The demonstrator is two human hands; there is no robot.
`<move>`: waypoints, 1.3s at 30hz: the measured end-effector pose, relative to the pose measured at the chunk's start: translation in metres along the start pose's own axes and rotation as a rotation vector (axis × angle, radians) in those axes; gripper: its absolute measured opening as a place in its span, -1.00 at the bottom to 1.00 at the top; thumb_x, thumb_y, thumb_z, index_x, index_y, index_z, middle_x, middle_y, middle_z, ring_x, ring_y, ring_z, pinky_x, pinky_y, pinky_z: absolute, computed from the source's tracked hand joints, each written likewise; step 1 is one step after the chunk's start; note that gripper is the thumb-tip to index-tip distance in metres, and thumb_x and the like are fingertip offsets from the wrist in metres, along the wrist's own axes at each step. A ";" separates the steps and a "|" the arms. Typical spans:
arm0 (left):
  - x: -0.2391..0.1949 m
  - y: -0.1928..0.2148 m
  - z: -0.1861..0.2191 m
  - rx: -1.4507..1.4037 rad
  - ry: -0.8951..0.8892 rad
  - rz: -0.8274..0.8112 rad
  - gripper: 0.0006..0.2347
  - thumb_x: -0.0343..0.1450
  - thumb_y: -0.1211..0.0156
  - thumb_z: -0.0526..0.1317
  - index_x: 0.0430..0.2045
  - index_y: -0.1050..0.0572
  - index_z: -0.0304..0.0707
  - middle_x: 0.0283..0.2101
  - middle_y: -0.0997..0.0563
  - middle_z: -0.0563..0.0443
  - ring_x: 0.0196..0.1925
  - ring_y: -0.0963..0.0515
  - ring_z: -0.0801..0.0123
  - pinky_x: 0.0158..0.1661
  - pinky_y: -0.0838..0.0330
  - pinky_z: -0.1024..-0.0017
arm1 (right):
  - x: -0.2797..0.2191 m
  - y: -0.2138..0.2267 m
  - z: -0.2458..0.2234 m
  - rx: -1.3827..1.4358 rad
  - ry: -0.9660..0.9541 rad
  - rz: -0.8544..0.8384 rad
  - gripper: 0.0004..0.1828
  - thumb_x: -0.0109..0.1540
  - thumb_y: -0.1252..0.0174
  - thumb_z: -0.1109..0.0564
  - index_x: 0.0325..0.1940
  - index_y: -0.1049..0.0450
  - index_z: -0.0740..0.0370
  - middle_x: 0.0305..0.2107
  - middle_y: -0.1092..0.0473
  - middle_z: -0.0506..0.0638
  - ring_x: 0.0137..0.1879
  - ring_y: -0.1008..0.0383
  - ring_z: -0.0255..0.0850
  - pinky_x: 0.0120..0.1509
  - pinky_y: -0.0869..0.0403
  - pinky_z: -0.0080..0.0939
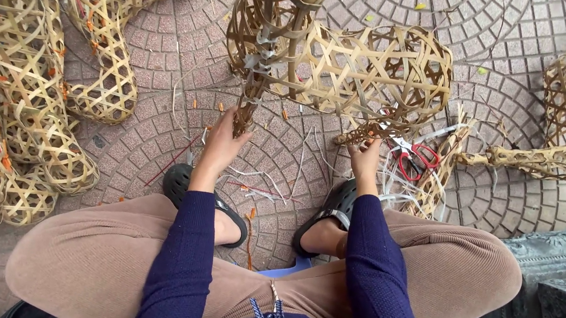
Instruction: Assembling decorative animal-shaped structures from woven bamboo strips using plastic ties and scissors.
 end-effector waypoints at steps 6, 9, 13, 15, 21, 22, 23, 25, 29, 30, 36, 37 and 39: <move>-0.002 0.001 0.000 0.004 0.028 -0.002 -0.42 0.42 -0.21 -0.27 0.32 -0.11 -0.43 0.30 -0.26 -0.43 0.35 -0.26 -0.06 0.30 -0.18 0.07 | -0.007 0.001 -0.016 0.059 0.049 -0.011 -0.20 0.13 -0.36 0.19 0.35 -0.10 0.09 0.08 -0.30 0.37 0.19 -0.37 0.30 0.22 -0.43 0.23; -0.003 0.001 0.002 -0.013 0.000 0.004 -0.43 0.42 -0.21 -0.29 0.31 -0.12 -0.49 0.29 -0.27 -0.48 0.34 -0.26 -0.11 0.29 -0.19 0.03 | -0.001 0.004 -0.011 0.118 0.063 -0.020 -0.14 0.09 -0.40 0.20 0.36 -0.07 0.09 0.09 -0.27 0.40 0.21 -0.33 0.37 0.24 -0.39 0.31; -0.001 -0.001 -0.002 0.020 0.033 -0.003 -0.45 0.43 -0.18 -0.27 0.31 -0.12 -0.47 0.29 -0.27 -0.46 0.34 -0.26 -0.09 0.30 -0.15 0.02 | -0.018 0.010 -0.036 0.204 0.116 -0.038 -0.26 0.11 -0.33 0.30 0.29 -0.13 0.20 0.08 -0.28 0.44 0.26 -0.25 0.44 0.30 -0.31 0.39; 0.006 -0.006 -0.013 0.008 0.006 0.030 -0.54 0.47 -0.10 -0.31 0.28 -0.19 -0.45 0.22 -0.36 -0.41 0.28 -0.36 -0.03 0.28 -0.20 0.06 | -0.009 0.005 -0.017 0.175 0.157 -0.020 -0.49 0.19 -0.30 0.25 0.15 -0.27 0.13 0.04 -0.38 0.21 0.30 -0.27 0.24 0.35 -0.29 0.32; 0.007 0.049 0.033 -0.124 -0.382 0.448 -0.82 0.52 -0.08 -0.38 -0.04 -0.40 -0.50 -0.12 -0.54 -0.39 -0.02 -0.54 -0.15 -0.02 -0.45 0.01 | -0.045 0.005 -0.106 0.377 0.281 -0.138 -0.55 0.34 -0.15 0.09 0.26 -0.22 0.20 0.00 -0.41 0.31 0.15 -0.42 0.20 0.19 -0.42 0.23; 0.006 0.058 0.040 -0.122 -0.373 0.428 -0.82 0.52 -0.08 -0.38 -0.04 -0.40 -0.50 -0.12 -0.54 -0.39 -0.02 -0.54 -0.15 -0.02 -0.45 0.01 | -0.069 0.004 -0.128 0.372 0.261 -0.132 -0.55 0.34 -0.15 0.09 0.26 -0.22 0.20 0.00 -0.41 0.31 0.15 -0.42 0.20 0.19 -0.42 0.23; 0.002 0.071 0.050 -0.098 -0.453 0.489 -0.75 0.55 -0.02 -0.34 0.11 -0.28 -0.41 -0.01 -0.51 -0.28 -0.08 -0.56 0.06 -0.15 -0.52 0.21 | -0.092 0.002 -0.149 0.386 0.196 -0.128 -0.47 0.34 -0.02 -0.01 0.33 -0.12 0.20 -0.08 -0.44 0.21 0.01 -0.50 0.03 0.13 -0.51 0.09; -0.008 0.088 0.071 -0.075 -0.539 0.532 -0.67 0.59 0.05 -0.30 0.25 -0.15 -0.32 0.10 -0.48 -0.17 -0.14 -0.59 0.27 -0.27 -0.59 0.42 | -0.130 -0.005 -0.178 0.400 0.122 -0.109 -0.38 0.34 0.10 -0.11 0.41 -0.03 0.21 -0.17 -0.47 0.11 -0.14 -0.58 -0.14 0.06 -0.60 -0.05; -0.045 0.090 0.110 -0.096 -0.743 0.643 -0.81 0.62 0.03 -0.33 0.12 -0.32 -0.25 0.20 -0.37 -0.12 0.35 -0.38 0.00 0.45 -0.13 -0.02 | -0.182 -0.034 -0.165 0.465 -0.003 -0.080 -0.69 0.35 0.05 -0.07 -0.03 -0.33 0.20 -0.54 -0.37 -0.08 -0.58 -0.39 -0.33 -0.51 -0.46 -0.36; -0.054 0.085 0.118 -0.064 -0.753 0.661 -0.84 0.59 0.03 -0.23 -0.08 -0.50 -0.25 -0.01 -0.64 -0.09 0.21 -0.58 -0.01 0.43 0.14 -0.03 | -0.190 -0.046 -0.152 0.445 -0.094 -0.107 -0.66 0.32 0.03 -0.09 -0.01 -0.35 0.21 -0.56 -0.42 -0.06 -0.60 -0.45 -0.30 -0.53 -0.48 -0.34; -0.039 0.010 0.102 -0.259 -0.562 -0.366 -0.73 0.50 -0.06 -0.13 0.02 -0.46 -0.22 -0.17 -0.61 -0.14 -0.02 -0.61 0.17 -0.01 -0.49 0.17 | -0.187 -0.015 -0.170 -0.043 0.235 -0.112 -0.30 0.24 -0.19 0.02 0.35 -0.14 0.40 0.01 -0.32 0.55 0.09 -0.44 0.39 0.13 -0.45 0.30; -0.034 -0.005 0.092 -0.260 -0.570 -0.382 -0.73 0.50 -0.06 -0.13 0.02 -0.46 -0.22 -0.17 -0.61 -0.14 -0.02 -0.61 0.17 -0.01 -0.49 0.17 | -0.187 -0.011 -0.177 -0.043 0.227 -0.096 -0.30 0.24 -0.19 0.02 0.35 -0.14 0.40 0.01 -0.32 0.55 0.09 -0.44 0.39 0.13 -0.45 0.30; -0.030 -0.050 0.062 -0.500 -0.271 -0.769 -0.60 0.47 0.04 0.07 -0.17 -0.53 -0.33 -0.43 -0.63 -0.16 -0.31 -0.66 0.28 -0.21 -0.61 0.27 | -0.191 -0.014 -0.197 0.546 0.262 -0.418 -0.56 0.38 0.02 -0.07 0.25 -0.40 0.19 0.01 -0.44 0.19 0.19 -0.43 -0.05 0.30 -0.37 -0.04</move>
Point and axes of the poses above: each hand's wrist, its own x-axis towards the middle knuckle, its own y-axis out of the back of the hand, z = x × y, the point moved 5 cm from there along x, towards the middle knuckle
